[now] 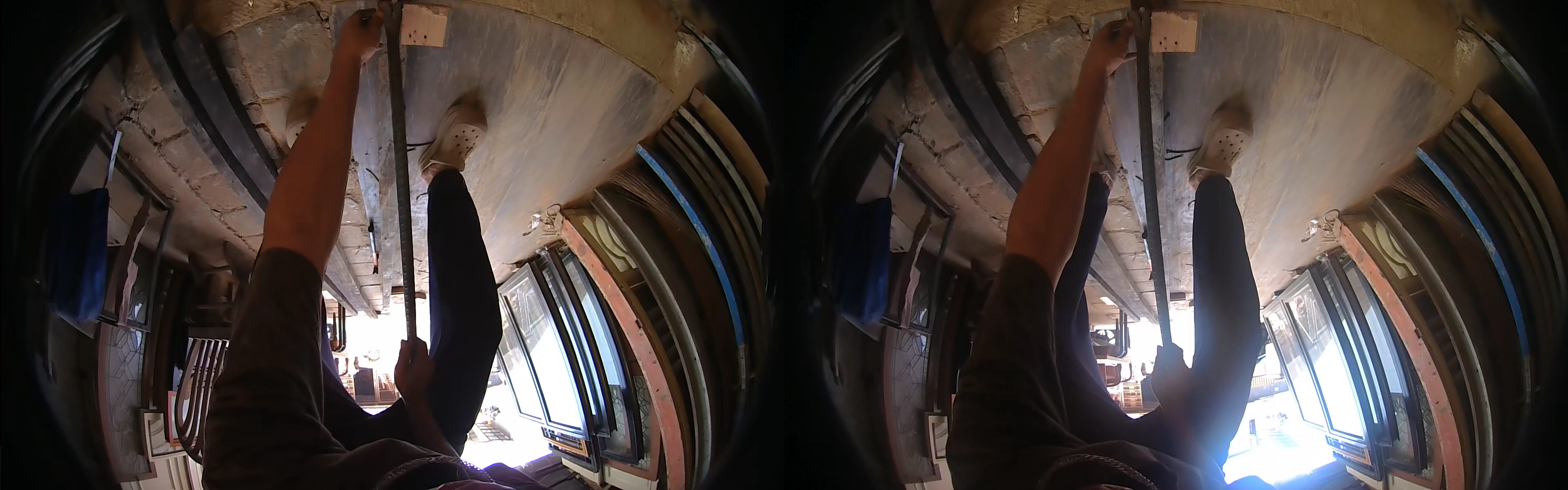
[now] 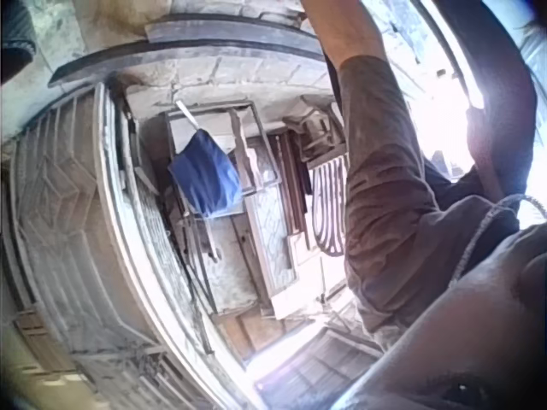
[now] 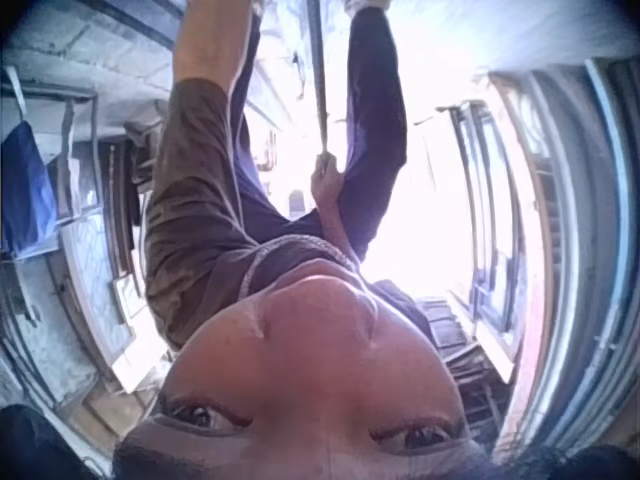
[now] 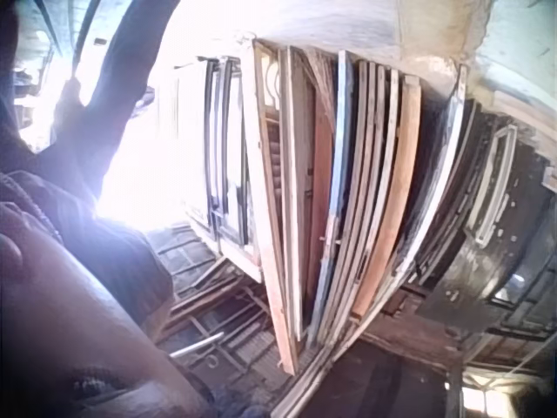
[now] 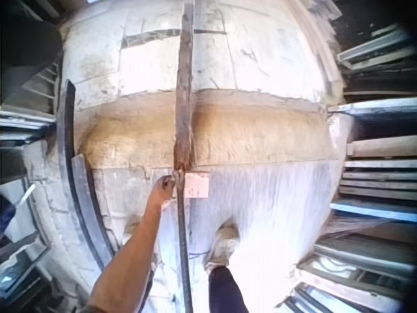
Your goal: The person sits on the floor and uses a hammer to bend and shape a long metal rod against a wooden plank. They repeatedly adjust the rod's position and strike it to achieve a curved form.
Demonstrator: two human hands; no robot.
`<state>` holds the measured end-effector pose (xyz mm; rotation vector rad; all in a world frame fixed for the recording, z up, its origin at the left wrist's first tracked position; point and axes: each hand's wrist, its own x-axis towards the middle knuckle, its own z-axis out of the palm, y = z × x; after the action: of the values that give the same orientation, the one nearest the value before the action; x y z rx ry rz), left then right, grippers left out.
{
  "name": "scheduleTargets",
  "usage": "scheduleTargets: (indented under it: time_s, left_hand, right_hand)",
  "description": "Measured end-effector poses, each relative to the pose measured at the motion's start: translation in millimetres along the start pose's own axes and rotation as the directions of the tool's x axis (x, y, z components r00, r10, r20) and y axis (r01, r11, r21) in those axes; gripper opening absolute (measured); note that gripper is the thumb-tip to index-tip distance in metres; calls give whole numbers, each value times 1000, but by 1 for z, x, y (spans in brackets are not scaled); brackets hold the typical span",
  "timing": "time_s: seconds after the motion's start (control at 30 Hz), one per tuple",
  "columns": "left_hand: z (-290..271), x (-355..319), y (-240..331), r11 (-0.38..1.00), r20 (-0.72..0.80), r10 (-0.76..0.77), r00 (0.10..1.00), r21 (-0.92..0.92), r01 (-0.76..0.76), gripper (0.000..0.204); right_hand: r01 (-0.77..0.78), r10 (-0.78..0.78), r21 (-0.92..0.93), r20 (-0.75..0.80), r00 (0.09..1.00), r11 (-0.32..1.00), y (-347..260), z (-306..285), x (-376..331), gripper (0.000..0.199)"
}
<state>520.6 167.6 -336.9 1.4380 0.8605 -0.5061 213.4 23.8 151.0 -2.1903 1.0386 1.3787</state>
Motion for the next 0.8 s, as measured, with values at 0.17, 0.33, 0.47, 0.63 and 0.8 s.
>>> scheduleTargets:
  time_s: [0.17, 0.33, 0.47, 0.63, 0.8]
  left_hand:
    - [-10, 3, -7, 996, 31, -7, 1000, 92, 4, 52]
    - [6, 4, 0, 989, -41, -72, 997, 125, 77, 52]
    - [11, -2, 6, 978, -54, -53, 997, 198, 62, 53]
    - [-3, 5, -7, 993, -81, -39, 996, 112, 48, 55]
    - [-15, 26, -19, 939, -103, 148, 984, 328, -106, 48]
  right_hand:
    - [-127, 127, -7, 132, 983, 992, -22, -20, -32, 21]
    - [-51, 49, 61, 45, 998, 997, -52, -24, -35, 21]
    - [125, -124, 33, -31, 992, 992, -7, 25, -10, 19]
    - [129, -120, 122, -80, 990, 984, 17, 32, 8, 19]
    - [-10, -7, 158, 104, 995, 987, -29, -51, -36, 18]
